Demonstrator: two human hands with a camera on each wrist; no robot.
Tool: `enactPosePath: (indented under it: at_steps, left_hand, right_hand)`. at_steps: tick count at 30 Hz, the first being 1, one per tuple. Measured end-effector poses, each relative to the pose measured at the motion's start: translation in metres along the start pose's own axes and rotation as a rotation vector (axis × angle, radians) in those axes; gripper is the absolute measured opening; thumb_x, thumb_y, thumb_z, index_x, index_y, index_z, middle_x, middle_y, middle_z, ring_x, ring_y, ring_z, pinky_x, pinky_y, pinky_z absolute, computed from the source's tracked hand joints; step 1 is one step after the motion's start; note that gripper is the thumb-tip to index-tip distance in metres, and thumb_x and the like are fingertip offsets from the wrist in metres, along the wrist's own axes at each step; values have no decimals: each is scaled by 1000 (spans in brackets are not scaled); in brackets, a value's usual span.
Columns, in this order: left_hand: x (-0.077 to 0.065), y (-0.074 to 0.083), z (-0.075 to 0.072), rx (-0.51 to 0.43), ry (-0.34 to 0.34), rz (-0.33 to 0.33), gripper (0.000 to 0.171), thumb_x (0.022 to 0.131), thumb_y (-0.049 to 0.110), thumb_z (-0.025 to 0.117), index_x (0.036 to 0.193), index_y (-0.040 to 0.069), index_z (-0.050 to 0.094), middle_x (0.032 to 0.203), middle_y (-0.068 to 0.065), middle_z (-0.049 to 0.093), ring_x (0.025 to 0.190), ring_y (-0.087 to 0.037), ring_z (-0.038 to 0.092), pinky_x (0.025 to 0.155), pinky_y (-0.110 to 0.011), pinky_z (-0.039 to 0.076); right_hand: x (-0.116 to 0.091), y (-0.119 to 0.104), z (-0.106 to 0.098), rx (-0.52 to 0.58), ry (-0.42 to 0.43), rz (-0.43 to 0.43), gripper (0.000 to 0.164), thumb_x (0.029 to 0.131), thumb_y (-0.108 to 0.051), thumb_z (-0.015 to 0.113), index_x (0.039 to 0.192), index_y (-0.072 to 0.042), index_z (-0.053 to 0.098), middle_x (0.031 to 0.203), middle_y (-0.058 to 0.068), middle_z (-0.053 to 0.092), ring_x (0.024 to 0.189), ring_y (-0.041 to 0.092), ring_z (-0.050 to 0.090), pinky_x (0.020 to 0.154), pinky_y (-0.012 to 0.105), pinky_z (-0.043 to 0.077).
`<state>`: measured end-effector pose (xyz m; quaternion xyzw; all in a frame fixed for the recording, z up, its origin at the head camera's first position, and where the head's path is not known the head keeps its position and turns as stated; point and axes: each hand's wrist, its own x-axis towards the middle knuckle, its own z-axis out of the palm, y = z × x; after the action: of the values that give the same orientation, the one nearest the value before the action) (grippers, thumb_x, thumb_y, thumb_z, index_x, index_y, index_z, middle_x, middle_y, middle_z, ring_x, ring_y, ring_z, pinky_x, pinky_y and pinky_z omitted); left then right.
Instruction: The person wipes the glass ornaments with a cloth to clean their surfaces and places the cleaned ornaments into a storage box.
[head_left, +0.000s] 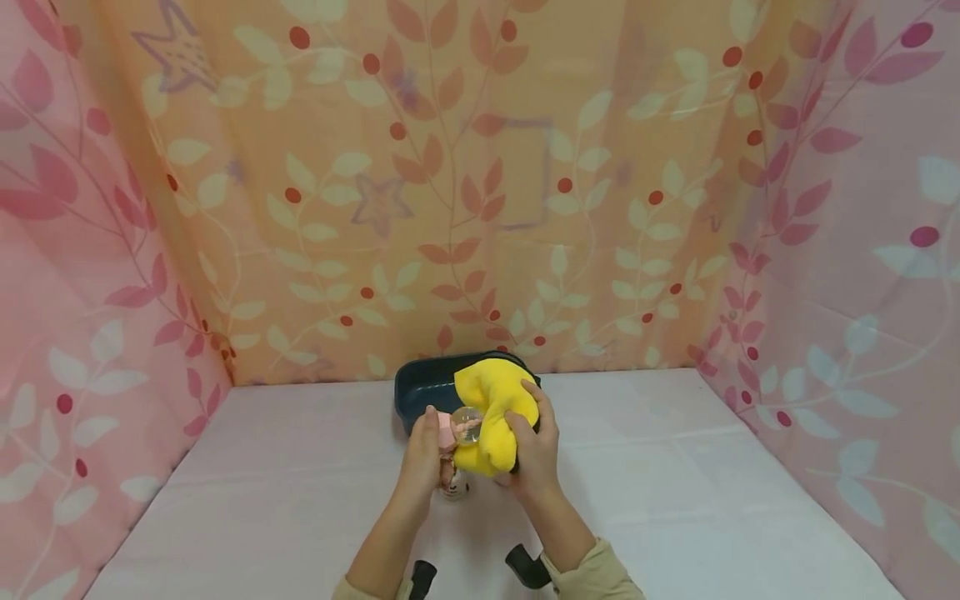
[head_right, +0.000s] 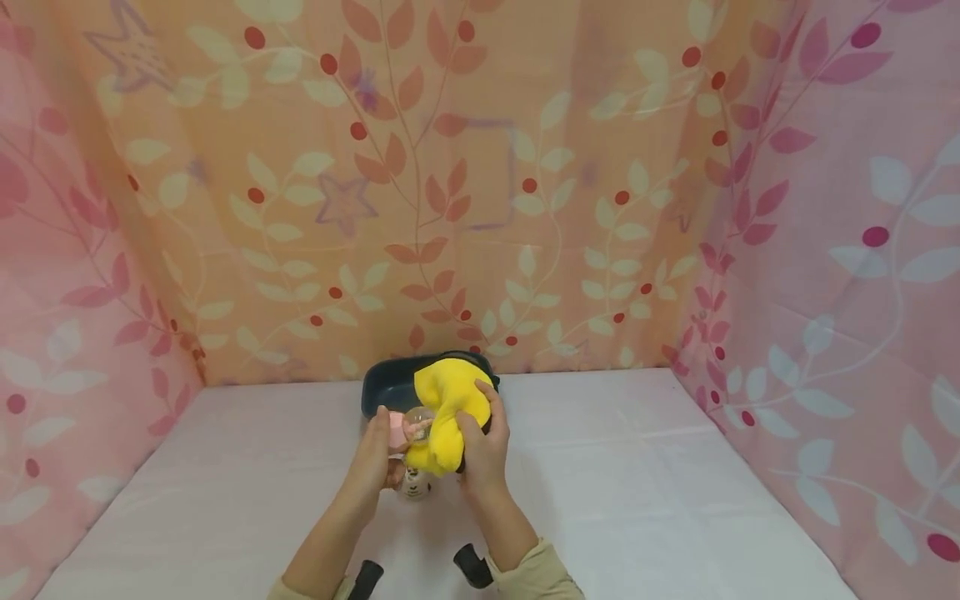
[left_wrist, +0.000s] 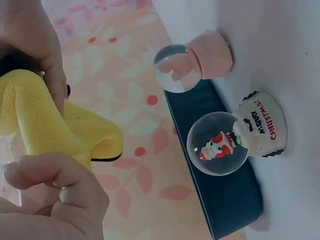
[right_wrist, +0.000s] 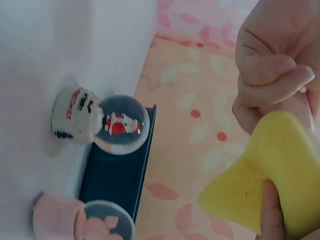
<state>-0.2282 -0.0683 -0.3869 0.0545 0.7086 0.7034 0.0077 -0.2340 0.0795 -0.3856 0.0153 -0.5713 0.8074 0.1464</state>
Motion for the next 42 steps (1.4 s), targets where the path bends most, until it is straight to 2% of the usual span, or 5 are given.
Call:
enactPosePath:
  at_steps: [3,11,21,29,42]
  left_hand:
    - [2,4,0,-12,10,9,65,102,56,20,92,-1,50,53,-2,42,39,-8,37,42,-19,37]
    - [3,9,3,-11,63,-23,52,107,41,28,139,1,22,73,-3,41,52,-10,38,52,-22,36]
    - [5,8,8,-42,77,64,51,105,33,32,140,-2,24,93,-10,42,63,-16,38,56,-25,35]
    - [4,3,11,-42,22,155,37,104,27,36,127,-1,29,94,-11,41,70,-21,39,62,-28,36]
    - [1,10,16,33,1,90,54,106,47,24,106,-4,43,87,-11,46,55,-19,45,49,-23,39]
  right_hand:
    - [1,-3,-1,-43,-15,-78,50,89,-4,53,138,-10,43,122,11,42,99,25,48,81,30,48]
    - [-1,-12,-3,-186,-86,-288,51,85,-1,56,135,-7,46,117,11,43,95,25,48,78,29,47]
    - [-1,-3,2,-528,-413,-685,50,81,-3,63,129,-9,52,117,19,53,95,23,51,79,35,51]
    - [6,4,-1,-444,-438,-563,46,81,-7,62,126,-14,54,113,15,51,92,23,49,74,34,47]
    - [4,8,-5,-362,-325,-535,43,78,2,65,119,-8,57,113,18,56,90,21,52,78,33,48]
